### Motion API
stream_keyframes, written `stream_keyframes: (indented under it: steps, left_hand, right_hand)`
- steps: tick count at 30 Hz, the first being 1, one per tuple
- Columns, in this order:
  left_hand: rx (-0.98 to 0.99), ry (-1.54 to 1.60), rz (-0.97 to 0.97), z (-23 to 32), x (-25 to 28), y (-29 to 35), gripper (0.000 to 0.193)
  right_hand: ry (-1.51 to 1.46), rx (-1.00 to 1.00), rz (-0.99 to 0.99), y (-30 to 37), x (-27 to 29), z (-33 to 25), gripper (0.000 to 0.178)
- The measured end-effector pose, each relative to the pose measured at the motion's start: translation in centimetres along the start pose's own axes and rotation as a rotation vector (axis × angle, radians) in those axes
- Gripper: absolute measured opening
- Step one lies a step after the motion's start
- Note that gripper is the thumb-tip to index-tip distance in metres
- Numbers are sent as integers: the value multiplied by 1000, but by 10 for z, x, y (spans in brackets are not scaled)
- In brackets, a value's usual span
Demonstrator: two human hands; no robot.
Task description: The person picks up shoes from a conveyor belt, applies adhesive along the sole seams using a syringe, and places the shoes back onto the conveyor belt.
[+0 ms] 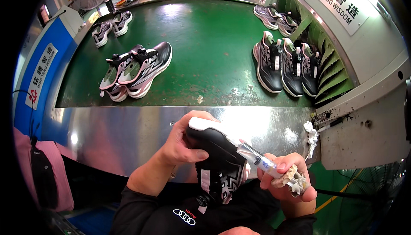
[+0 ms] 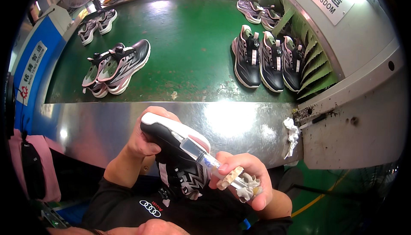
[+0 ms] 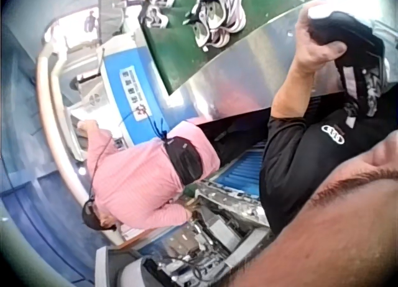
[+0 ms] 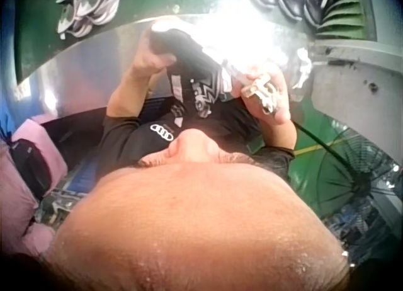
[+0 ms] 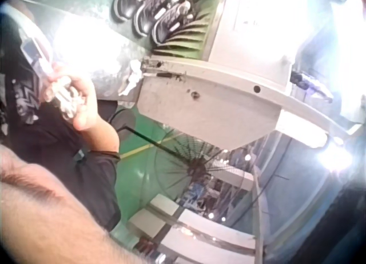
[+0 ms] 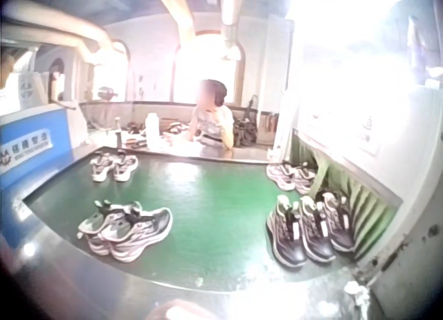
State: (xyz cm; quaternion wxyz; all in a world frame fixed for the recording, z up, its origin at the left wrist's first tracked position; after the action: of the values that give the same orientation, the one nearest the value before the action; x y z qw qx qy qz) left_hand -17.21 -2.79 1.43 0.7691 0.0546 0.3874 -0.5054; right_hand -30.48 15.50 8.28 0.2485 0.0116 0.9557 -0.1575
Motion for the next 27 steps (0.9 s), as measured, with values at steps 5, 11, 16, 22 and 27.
stream_keyframes:
  steps: [5,11,16,22,27]
  left_hand:
    - [24,28,39,0,3,-1,67]
    - [63,141,88,0,12,-1,70]
    - [70,37,196,-1,14,-2,72]
    - [113,-1,155,-5,15,-17,65]
    - [136,31,212,-7,12,-19,65]
  right_hand:
    - [92,-4,64,5,2,3,71]
    - [180,-1,124,14,6,7,69]
    - [178,-9,153,26,16,15,68]
    - [119,-4,177,37,23,29,69]
    - [100,24,55,48,34,40,73]
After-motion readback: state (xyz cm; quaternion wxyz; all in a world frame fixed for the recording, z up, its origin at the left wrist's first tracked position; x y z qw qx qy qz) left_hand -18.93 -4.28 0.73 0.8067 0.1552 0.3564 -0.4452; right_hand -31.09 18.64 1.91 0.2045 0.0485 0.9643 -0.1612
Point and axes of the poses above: each hand's wrist, its own y-axis away from the middle knuckle, its own x-axis out of the back of the hand, z = x × y, the point moved 3 cm from there along -y, towards the middle knuckle, and after that the axes turned 9 degrees about y, right-handed, at the moved point
